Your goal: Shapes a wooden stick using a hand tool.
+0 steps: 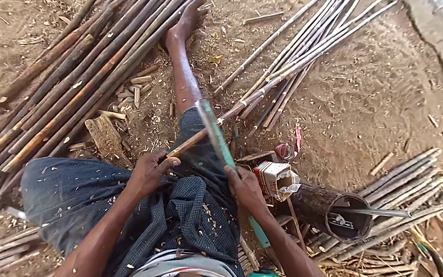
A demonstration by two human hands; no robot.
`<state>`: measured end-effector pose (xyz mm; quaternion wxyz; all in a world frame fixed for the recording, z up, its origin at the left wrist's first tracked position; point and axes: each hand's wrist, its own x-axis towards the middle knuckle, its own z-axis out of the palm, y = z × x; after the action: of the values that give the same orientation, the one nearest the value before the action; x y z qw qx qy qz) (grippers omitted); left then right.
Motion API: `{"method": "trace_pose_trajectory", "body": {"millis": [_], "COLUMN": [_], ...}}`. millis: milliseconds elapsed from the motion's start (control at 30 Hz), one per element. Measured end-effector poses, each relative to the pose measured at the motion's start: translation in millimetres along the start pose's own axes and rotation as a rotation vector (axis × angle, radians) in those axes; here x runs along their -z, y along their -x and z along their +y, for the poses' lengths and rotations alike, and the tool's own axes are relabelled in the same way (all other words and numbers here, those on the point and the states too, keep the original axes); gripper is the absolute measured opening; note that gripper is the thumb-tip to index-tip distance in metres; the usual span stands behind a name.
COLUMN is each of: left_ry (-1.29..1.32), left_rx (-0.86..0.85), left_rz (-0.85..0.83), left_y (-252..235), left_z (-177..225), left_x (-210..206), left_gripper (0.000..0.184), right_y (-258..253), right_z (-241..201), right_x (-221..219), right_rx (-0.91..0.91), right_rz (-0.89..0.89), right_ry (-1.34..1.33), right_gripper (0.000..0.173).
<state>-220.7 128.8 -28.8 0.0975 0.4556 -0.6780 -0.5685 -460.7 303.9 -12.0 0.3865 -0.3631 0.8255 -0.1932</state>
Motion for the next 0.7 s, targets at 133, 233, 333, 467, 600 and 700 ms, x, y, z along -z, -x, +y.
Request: {"method": "trace_pose_trajectory", "body": {"millis": [133,233,333,467,600,700], "left_ry": [0.039,0.036,0.059,0.089,0.122,0.131], "left_rx": [-0.008,-0.019,-0.015,0.006,-0.005,0.022], "left_rz": [-0.024,-0.017,-0.031,-0.03,-0.044,-0.026], "left_y": [0,-3,1,-2,-1,0], "left_z": [2,1,0,0,1,0], "left_x": [3,3,2,0,-3,-5], "left_gripper": [0.024,0.028,0.032,0.042,0.05,0.05], "right_y": [-1,-6,4,-5,0,1], "right_z": [-4,-3,-7,-4,-5,-8], "right_x": [3,5,-2,1,2,2], "right_rx": [0.023,-0.005,0.098,-0.04,-0.025,-0.017], "right_rz": [-0.029,-0.028,-0.049,-0.018,-0.018,-0.073], "right_ry": [0.046,0.007,0.09,0.011,0.051,0.059], "right_gripper": [0.052,0.054,0.049,0.055,0.053,0.053]}}
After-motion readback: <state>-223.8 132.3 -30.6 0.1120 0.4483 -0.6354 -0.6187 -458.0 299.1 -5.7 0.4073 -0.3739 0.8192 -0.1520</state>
